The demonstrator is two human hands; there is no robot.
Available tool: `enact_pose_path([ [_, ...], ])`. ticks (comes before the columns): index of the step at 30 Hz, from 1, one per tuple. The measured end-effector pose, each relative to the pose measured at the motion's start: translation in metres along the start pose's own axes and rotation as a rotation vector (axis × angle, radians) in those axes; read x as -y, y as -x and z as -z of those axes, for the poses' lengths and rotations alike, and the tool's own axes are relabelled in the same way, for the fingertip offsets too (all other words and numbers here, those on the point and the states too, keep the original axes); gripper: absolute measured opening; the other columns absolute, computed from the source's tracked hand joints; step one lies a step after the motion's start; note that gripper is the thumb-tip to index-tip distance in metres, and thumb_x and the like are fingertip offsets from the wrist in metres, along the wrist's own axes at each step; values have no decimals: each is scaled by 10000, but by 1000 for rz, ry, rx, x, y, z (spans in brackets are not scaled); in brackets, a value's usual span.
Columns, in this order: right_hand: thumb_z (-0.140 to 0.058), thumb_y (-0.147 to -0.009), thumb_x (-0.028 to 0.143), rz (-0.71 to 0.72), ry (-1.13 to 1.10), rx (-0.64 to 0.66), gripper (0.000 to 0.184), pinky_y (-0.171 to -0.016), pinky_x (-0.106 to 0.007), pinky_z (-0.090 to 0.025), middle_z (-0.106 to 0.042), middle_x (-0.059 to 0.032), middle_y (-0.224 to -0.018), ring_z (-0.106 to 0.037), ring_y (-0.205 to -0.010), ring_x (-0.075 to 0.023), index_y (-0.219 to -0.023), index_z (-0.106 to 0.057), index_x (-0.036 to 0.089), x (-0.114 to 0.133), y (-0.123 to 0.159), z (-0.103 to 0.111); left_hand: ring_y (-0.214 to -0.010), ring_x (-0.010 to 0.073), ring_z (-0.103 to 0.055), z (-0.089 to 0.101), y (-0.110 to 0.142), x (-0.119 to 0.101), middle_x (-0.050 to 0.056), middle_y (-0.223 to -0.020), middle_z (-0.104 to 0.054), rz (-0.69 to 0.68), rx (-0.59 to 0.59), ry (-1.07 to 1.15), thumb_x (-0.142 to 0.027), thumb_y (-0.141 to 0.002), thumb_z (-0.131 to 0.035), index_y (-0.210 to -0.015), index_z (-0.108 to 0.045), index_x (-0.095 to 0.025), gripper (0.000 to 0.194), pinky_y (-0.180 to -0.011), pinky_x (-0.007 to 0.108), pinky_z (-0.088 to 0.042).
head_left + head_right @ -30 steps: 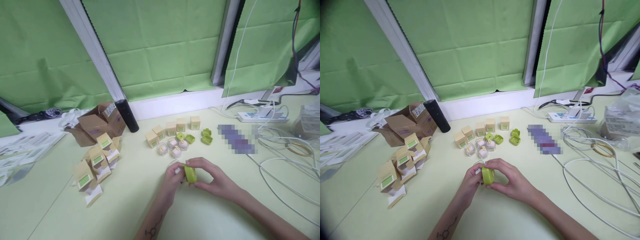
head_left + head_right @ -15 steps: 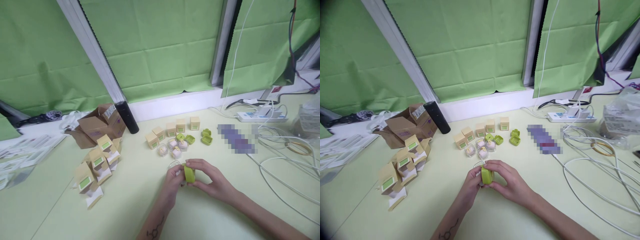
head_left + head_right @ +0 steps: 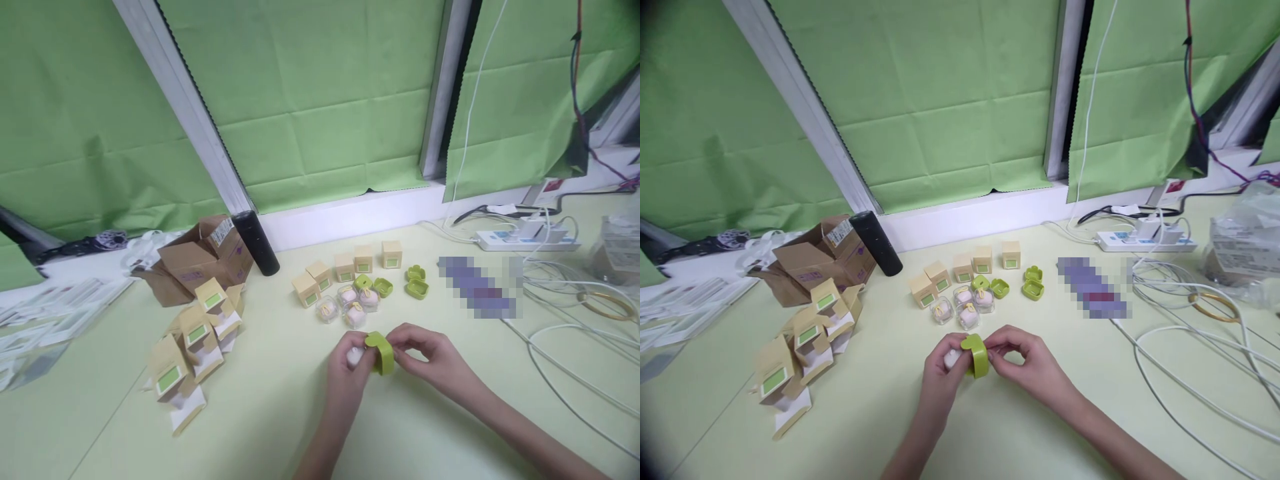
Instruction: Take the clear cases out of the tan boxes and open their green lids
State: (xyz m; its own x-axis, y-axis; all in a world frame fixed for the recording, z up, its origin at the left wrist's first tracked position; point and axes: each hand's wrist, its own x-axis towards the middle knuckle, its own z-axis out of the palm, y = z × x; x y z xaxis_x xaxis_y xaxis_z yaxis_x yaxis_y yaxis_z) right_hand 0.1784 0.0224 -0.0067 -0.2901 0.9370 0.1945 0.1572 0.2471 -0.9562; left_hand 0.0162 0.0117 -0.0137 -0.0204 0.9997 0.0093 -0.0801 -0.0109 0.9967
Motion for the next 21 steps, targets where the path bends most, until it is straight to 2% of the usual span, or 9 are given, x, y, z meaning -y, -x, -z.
enact_pose_path([
  [2,-573,-739,187,-56,-16,9,72,-690,-305,-516,-676,-24,-759,-634,-726,-182,-767,-639,188,-2,0,0,-693,146,-532,-1,1,0,-10,-725,-597,23,49,-7,-271,-700,-647,-646,-551,-190,136,-635,235,-404],
  [5,-569,-669,150,-107,-13,7,37,-625,-283,-473,-599,12,-629,-575,-636,-159,-653,-564,182,-6,-2,3,-598,110,-479,0,3,-3,-27,-669,-556,122,149,-5,-286,-697,-676,-757,-592,-184,145,-553,219,-372],
  [8,-541,-644,142,-119,-69,-5,49,-583,-266,-434,-561,20,-599,-531,-599,-142,-622,-524,182,-8,-3,9,-540,82,-459,1,4,-6,-35,-723,-567,221,194,147,-286,-688,-705,-938,-568,-199,297,-503,213,-366],
  [11,-522,-608,139,-139,-159,-40,47,-518,-237,-392,-541,30,-570,-492,-541,-119,-618,-511,185,-5,-4,12,-588,98,-532,0,5,-6,1,-853,-612,304,195,309,-258,-644,-746,-1093,-547,-201,495,-572,259,-456],
  [14,-511,-588,157,-194,-229,-23,44,-463,-214,-349,-501,49,-518,-446,-476,-99,-599,-489,193,-1,-5,9,-716,163,-597,-4,7,-4,70,-878,-641,393,231,338,-267,-622,-765,-992,-628,-127,420,-668,336,-512],
  [16,-502,-589,167,-232,-263,-3,43,-455,-212,-349,-503,53,-511,-436,-461,-94,-622,-503,195,1,-6,6,-763,194,-615,-7,9,-3,86,-869,-653,418,220,368,-282,-626,-762,-901,-632,-124,343,-682,366,-526],
  [21,-491,-586,166,-203,-195,-125,63,-466,-215,-360,-512,44,-533,-445,-483,-96,-614,-543,188,1,-6,7,-750,177,-633,-7,12,-2,41,-814,-669,410,168,469,-248,-610,-775,-815,-570,-165,301,-726,371,-529],
])
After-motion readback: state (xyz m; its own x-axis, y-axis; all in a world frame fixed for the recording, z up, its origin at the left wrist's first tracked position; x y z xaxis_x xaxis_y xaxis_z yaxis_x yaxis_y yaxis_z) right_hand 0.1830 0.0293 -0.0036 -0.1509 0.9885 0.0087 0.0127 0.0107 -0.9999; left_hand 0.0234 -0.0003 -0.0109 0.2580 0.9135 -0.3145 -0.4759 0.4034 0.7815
